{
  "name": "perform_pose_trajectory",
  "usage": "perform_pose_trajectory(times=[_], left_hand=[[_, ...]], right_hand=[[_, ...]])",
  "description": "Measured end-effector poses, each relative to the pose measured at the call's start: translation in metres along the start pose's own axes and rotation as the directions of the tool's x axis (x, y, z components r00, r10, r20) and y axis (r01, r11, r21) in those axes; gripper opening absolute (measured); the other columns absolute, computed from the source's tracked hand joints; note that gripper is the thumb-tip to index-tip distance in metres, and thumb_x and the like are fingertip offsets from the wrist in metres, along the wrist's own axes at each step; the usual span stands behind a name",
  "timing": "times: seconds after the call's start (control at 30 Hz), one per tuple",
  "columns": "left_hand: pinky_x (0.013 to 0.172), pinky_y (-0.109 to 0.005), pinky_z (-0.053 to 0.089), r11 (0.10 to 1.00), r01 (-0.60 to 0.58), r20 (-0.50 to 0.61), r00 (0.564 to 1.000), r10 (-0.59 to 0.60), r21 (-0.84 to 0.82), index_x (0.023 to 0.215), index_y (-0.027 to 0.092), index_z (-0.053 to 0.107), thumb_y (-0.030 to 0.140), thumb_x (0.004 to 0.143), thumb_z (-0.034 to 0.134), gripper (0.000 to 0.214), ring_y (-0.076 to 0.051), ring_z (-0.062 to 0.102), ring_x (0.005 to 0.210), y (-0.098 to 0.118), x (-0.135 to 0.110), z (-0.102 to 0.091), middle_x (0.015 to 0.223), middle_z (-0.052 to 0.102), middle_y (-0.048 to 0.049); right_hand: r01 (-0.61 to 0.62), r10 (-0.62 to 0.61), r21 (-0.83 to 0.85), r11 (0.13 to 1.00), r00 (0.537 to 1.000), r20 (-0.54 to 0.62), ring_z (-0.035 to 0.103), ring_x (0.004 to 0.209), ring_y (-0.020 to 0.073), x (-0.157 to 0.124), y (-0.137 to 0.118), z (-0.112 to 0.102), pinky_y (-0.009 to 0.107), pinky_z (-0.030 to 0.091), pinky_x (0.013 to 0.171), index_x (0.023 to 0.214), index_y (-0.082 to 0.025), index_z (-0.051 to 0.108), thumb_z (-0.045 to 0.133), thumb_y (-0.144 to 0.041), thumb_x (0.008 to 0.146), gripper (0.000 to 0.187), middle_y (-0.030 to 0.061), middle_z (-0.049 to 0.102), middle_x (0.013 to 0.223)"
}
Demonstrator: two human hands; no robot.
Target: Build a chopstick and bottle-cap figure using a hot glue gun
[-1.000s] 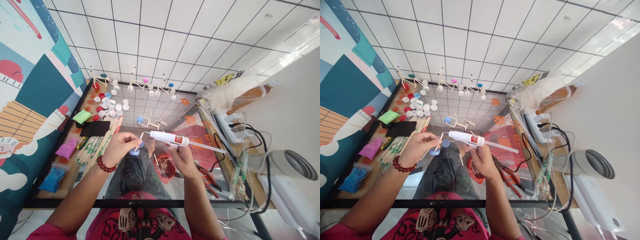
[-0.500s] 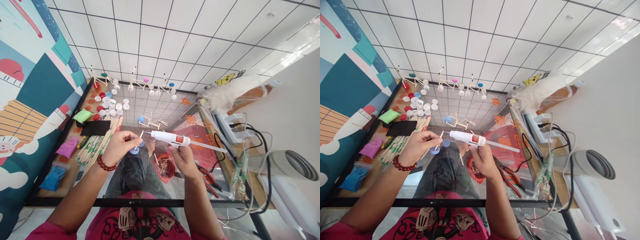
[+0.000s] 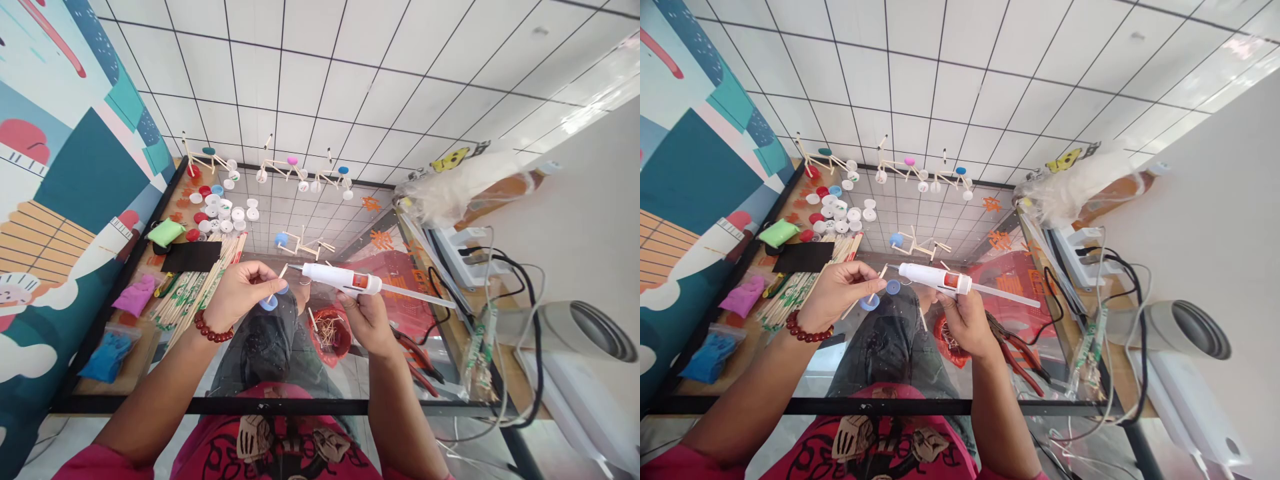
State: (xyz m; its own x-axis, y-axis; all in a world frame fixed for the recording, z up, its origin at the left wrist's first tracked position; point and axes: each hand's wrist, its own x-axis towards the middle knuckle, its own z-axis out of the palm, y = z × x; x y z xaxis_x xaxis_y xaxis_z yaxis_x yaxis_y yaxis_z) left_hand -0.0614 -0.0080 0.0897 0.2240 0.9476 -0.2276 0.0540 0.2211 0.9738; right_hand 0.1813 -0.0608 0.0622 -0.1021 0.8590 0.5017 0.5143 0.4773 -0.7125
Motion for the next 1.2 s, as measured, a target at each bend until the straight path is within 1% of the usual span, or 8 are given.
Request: perform_pose_trajectory(times=[0.2, 0.37, 0.63, 0.77, 0.9, 1.03, 1.1, 1.2], left_hand=[[0.048, -0.019, 0.047, 1.0, 0.007, 0.009, 1.0, -0.007, 0.003, 0.067, 0.013, 0.067, 0.035, 0.064, 0.083, 0.028, -0.009, 0.057, 0.052, -0.0012, 0.0002, -0.0005, 0.061, 0.066, -0.0016], [0.049, -0.019, 0.047, 1.0, 0.004, 0.002, 1.0, -0.004, 0.007, 0.069, 0.013, 0.069, 0.036, 0.066, 0.083, 0.026, -0.009, 0.057, 0.052, -0.0005, -0.0007, -0.0009, 0.06, 0.066, -0.0017], [0.05, -0.02, 0.048, 1.0, -0.001, 0.006, 1.0, 0.0, 0.002, 0.07, 0.014, 0.07, 0.037, 0.067, 0.082, 0.026, -0.009, 0.058, 0.052, -0.0017, 0.0006, -0.0011, 0.06, 0.067, -0.0015], [0.05, -0.02, 0.048, 1.0, 0.005, 0.012, 1.0, -0.005, 0.01, 0.07, 0.014, 0.07, 0.038, 0.067, 0.082, 0.027, -0.009, 0.058, 0.052, -0.0023, -0.0003, -0.0008, 0.061, 0.067, -0.0016], [0.051, -0.022, 0.049, 1.0, 0.016, 0.001, 1.0, -0.016, 0.004, 0.071, 0.015, 0.072, 0.038, 0.066, 0.082, 0.026, -0.011, 0.06, 0.053, -0.0011, -0.0009, 0.0003, 0.062, 0.069, -0.0024], [0.055, -0.025, 0.051, 1.0, 0.01, -0.01, 1.0, -0.01, -0.008, 0.071, 0.015, 0.073, 0.038, 0.066, 0.082, 0.025, -0.013, 0.063, 0.058, 0.0007, -0.0006, 0.0018, 0.066, 0.071, -0.0044], [0.056, -0.025, 0.052, 1.0, 0.005, -0.004, 1.0, -0.005, -0.003, 0.07, 0.015, 0.074, 0.038, 0.067, 0.081, 0.024, -0.014, 0.063, 0.059, 0.0016, -0.0008, 0.002, 0.066, 0.072, -0.0048], [0.057, -0.026, 0.051, 1.0, -0.006, 0.004, 1.0, 0.006, 0.005, 0.07, 0.016, 0.074, 0.038, 0.069, 0.08, 0.023, -0.014, 0.062, 0.059, 0.003, -0.0017, 0.002, 0.066, 0.071, -0.0045]], right_hand=[[-0.002, 0.002, -0.028, 1.0, 1.0, -0.01, 0.06, 0.065, 0.0143, 0.0029, -0.0022, -0.0001, 0.026, 0.049, 0.063, 0.092, -0.02, 0.06, 0.053, -0.018, 0.091, 0.008, 0.0004, 0.065, 0.076], [-0.014, 0.014, -0.058, 0.998, 1.0, 0.005, 0.058, 0.063, 0.0141, 0.0039, -0.0032, -0.0012, 0.026, 0.048, 0.061, 0.09, -0.02, 0.059, 0.051, -0.019, 0.093, 0.009, -0.0003, 0.063, 0.072], [-0.04, 0.041, -0.075, 0.996, 0.999, 0.015, 0.057, 0.063, 0.0148, -0.0018, 0.0023, -0.0007, 0.027, 0.046, 0.06, 0.091, -0.019, 0.06, 0.051, -0.023, 0.093, 0.01, 0.0009, 0.063, 0.073], [-0.055, 0.055, -0.049, 0.997, 0.998, 0.002, 0.059, 0.067, 0.0153, -0.0005, 0.0018, 0.0002, 0.027, 0.049, 0.064, 0.089, -0.02, 0.061, 0.051, -0.024, 0.093, 0.011, 0.0018, 0.065, 0.076], [-0.078, 0.078, -0.017, 0.997, 0.997, 0.03, 0.06, 0.067, 0.016, 0.002, -0.0009, -0.0007, 0.029, 0.051, 0.066, 0.085, -0.021, 0.061, 0.049, -0.025, 0.094, 0.016, 0.0019, 0.065, 0.074], [-0.103, 0.103, -0.039, 0.994, 0.995, 0.01, 0.061, 0.071, 0.0179, 0.0001, 0.0004, -0.0003, 0.032, 0.052, 0.07, 0.091, -0.02, 0.062, 0.051, -0.029, 0.093, 0.015, 0.003, 0.065, 0.075], [-0.104, 0.104, -0.04, 0.994, 0.995, 0.003, 0.061, 0.072, 0.0177, -0.001, 0.0016, 0.0005, 0.032, 0.052, 0.071, 0.092, -0.02, 0.062, 0.051, -0.029, 0.093, 0.015, 0.0036, 0.066, 0.078], [-0.109, 0.109, -0.033, 0.994, 0.994, 0.017, 0.06, 0.069, 0.0161, -0.001, 0.0018, 0.0012, 0.03, 0.051, 0.068, 0.089, -0.02, 0.061, 0.05, -0.027, 0.094, 0.014, 0.0031, 0.066, 0.077]])
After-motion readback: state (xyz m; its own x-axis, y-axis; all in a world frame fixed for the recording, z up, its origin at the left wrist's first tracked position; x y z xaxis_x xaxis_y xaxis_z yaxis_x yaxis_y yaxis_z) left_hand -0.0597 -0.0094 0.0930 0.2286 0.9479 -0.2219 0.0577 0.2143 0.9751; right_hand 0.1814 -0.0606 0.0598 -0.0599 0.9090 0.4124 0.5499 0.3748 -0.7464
